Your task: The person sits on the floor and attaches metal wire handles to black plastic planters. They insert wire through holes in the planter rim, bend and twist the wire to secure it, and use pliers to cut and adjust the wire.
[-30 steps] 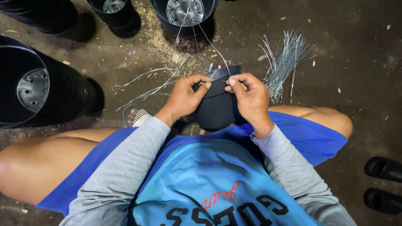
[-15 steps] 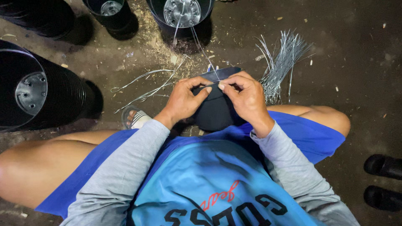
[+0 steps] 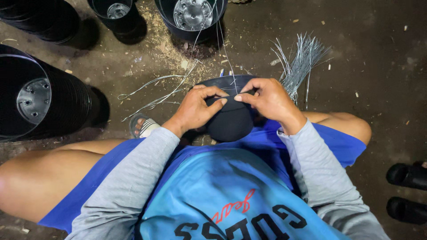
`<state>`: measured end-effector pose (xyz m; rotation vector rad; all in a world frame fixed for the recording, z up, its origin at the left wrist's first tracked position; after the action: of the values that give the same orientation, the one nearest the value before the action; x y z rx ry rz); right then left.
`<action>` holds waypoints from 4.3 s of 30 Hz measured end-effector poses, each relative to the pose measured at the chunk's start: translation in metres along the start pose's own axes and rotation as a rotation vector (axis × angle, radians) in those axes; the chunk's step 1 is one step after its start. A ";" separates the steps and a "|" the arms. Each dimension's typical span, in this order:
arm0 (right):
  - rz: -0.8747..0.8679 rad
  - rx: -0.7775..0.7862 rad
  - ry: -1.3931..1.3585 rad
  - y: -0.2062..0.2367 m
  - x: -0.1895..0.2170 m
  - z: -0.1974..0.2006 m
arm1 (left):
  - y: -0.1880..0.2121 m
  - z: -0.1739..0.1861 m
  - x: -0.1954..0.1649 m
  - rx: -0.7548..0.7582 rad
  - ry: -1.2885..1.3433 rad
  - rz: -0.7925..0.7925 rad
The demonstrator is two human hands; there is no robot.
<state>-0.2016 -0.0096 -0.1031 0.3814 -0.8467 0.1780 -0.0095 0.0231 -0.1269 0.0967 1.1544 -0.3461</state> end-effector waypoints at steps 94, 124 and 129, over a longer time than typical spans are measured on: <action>0.385 0.036 0.004 0.033 -0.015 -0.033 | 0.006 -0.037 -0.008 -0.155 0.171 -0.083; 0.074 0.110 -0.352 0.028 -0.043 -0.072 | -0.028 0.119 -0.132 -0.043 -0.026 -0.512; 0.236 0.150 -0.277 0.041 -0.012 -0.076 | -0.027 0.121 -0.152 0.054 0.039 -0.499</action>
<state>-0.1690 0.0585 -0.1476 0.4522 -1.1564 0.4165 0.0339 0.0002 0.0631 -0.1419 1.2002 -0.8190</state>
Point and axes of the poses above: each hand's wrist, its own y-axis away from the middle knuckle, its own z-axis out of the back of the hand, x = y × z, the point moved 7 cm from there along -y, towards the middle knuckle, and after that the axes turned 1 degree about -y, right-handed, at the moved point
